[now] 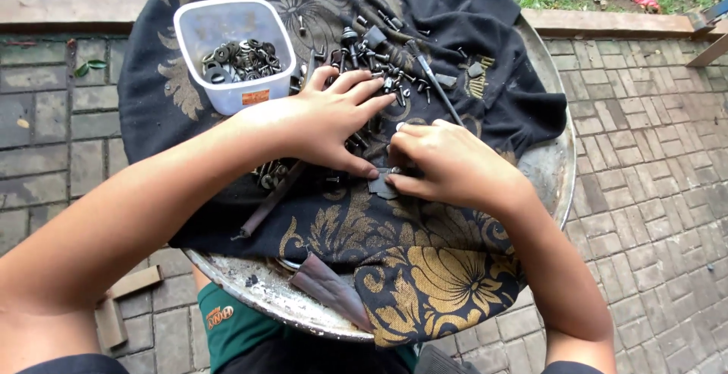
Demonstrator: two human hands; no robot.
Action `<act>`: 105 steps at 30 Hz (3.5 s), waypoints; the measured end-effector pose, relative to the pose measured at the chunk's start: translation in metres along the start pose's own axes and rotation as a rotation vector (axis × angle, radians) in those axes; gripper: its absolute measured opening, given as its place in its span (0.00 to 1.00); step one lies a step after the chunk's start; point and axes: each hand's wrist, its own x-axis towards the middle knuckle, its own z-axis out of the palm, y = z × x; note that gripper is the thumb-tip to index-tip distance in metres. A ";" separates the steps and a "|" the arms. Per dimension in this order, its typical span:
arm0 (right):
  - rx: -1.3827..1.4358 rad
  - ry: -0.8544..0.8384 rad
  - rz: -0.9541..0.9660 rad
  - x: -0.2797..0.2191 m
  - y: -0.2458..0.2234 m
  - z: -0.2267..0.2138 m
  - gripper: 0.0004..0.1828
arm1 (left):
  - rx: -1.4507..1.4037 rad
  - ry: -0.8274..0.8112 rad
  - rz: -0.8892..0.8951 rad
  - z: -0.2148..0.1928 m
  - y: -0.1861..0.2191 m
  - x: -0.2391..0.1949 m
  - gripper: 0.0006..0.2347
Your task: The person sorts a collection of metal hardware, including screws, bolts, and nuts, spread across a patterned cloth on a round table. They pick up individual pieces, examine them, and place them into a white plastic container or back onto the cloth.
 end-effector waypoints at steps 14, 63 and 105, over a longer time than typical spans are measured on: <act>0.060 -0.037 -0.019 -0.001 0.006 -0.004 0.14 | -0.002 -0.078 -0.039 -0.017 0.009 -0.002 0.48; 0.098 0.277 -0.193 -0.008 0.003 0.000 0.10 | 0.031 -0.120 -0.084 -0.040 0.027 -0.010 0.35; 0.132 -0.044 -0.043 -0.014 -0.003 -0.009 0.11 | 0.117 0.140 0.095 -0.014 0.014 0.001 0.31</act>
